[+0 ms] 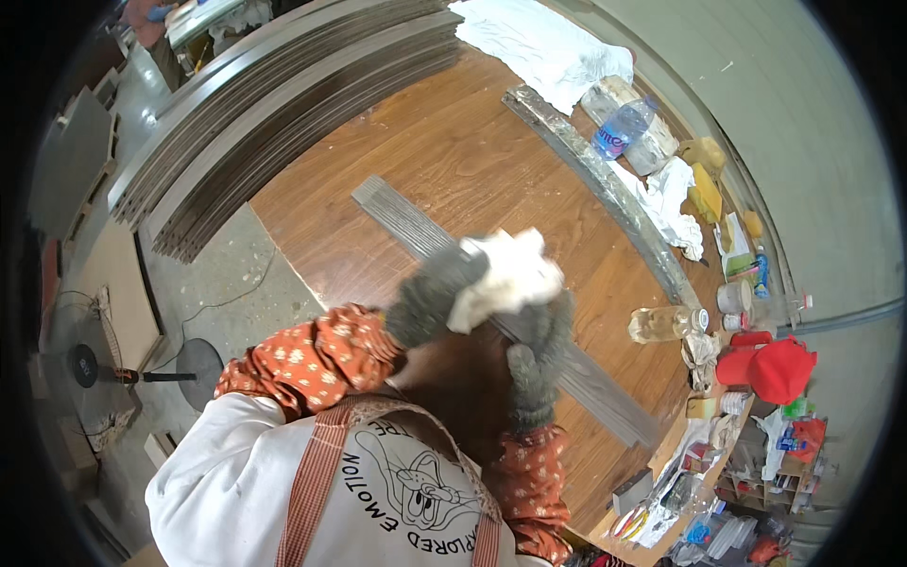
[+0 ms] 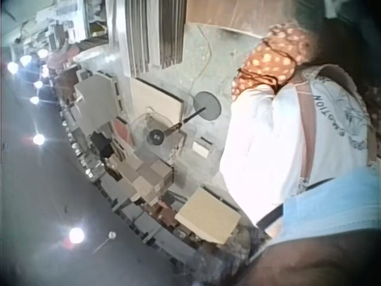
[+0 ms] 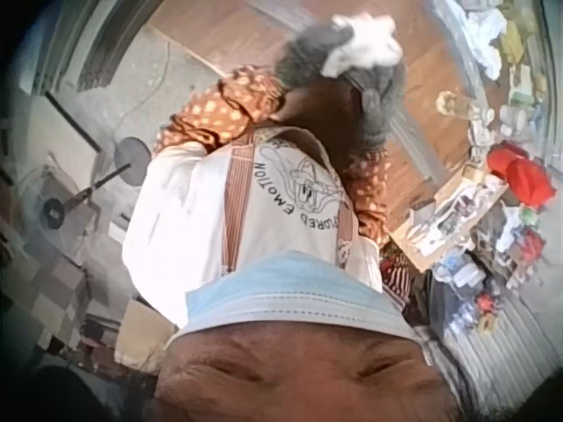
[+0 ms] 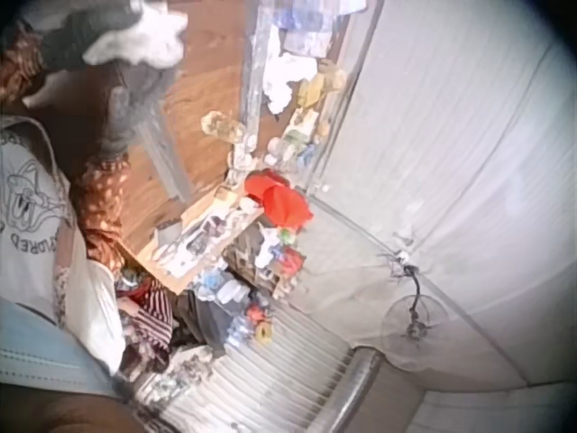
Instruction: The person is wiping and polishing wooden planks with a cloth and sponge on a workbench in a furniture factory.
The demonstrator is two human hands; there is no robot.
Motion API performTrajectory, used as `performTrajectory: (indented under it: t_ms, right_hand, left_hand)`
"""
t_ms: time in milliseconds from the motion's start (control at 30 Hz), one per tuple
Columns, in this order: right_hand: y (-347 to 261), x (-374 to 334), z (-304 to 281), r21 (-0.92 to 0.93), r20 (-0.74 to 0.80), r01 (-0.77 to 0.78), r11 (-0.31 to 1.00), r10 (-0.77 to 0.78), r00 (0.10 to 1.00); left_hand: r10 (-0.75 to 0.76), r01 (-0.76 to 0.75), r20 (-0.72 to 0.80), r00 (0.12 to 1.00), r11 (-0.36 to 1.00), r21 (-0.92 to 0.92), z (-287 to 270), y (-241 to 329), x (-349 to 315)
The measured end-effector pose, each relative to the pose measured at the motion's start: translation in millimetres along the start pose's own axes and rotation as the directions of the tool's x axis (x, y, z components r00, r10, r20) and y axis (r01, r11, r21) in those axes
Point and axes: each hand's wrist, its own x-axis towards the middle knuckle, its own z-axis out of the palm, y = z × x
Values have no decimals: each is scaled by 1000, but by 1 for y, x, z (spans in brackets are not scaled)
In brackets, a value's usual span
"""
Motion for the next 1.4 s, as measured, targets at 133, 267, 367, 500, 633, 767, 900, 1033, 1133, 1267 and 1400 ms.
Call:
performTrajectory:
  t_ms: [133, 267, 367, 500, 633, 767, 900, 1033, 1133, 1267, 1400]
  right_hand:
    - [40, 7, -8, 99, 17, -208, 973, 207, 978]
    - [4, 25, -8, -279, -213, 34, 960, -96, 972]
    - [-2, 37, -30, -682, -136, 123, 721, -290, 947]
    - [-26, 59, 25, -996, 60, 59, 68, 17, 998]
    - [33, 52, 42, -923, 380, 380, 51, -24, 925]
    - [38, 64, 61, -916, 401, 393, 87, 122, 908]
    - [63, 94, 155, -882, 470, 467, 69, 223, 854]
    - [94, 102, 191, -870, 492, 486, 75, 147, 858]
    - [102, 95, 175, -859, 512, 508, 65, 77, 856]
    - [67, 74, 110, -805, 571, 580, -125, 101, 815]
    - [8, 38, -17, -813, 438, 470, -345, 170, 883]
  left_hand:
    - [-438, 471, 198, 877, 704, -532, -6, 39, 11]
    - [19, -42, 172, 985, 990, 136, -63, -14, 19]
    - [-18, -108, 230, 973, 844, 525, -92, -6, 31]
    - [-31, 46, -34, 999, 656, 754, -160, -39, 13]
    - [-260, 206, -9, 966, 744, 636, -176, -48, 5]
    - [-269, 228, -25, 963, 760, 608, -173, -50, 6]
    - [-156, 151, -43, 987, 796, 586, -164, -58, 3]
    - [-241, 147, 47, 969, 723, 675, -167, -54, 1]
    - [-189, 114, 41, 981, 735, 669, -168, -53, 6]
    - [-210, 146, 13, 978, 723, 676, -170, -62, 0]
    - [-242, 175, 0, 970, 700, 692, -172, -63, -3]
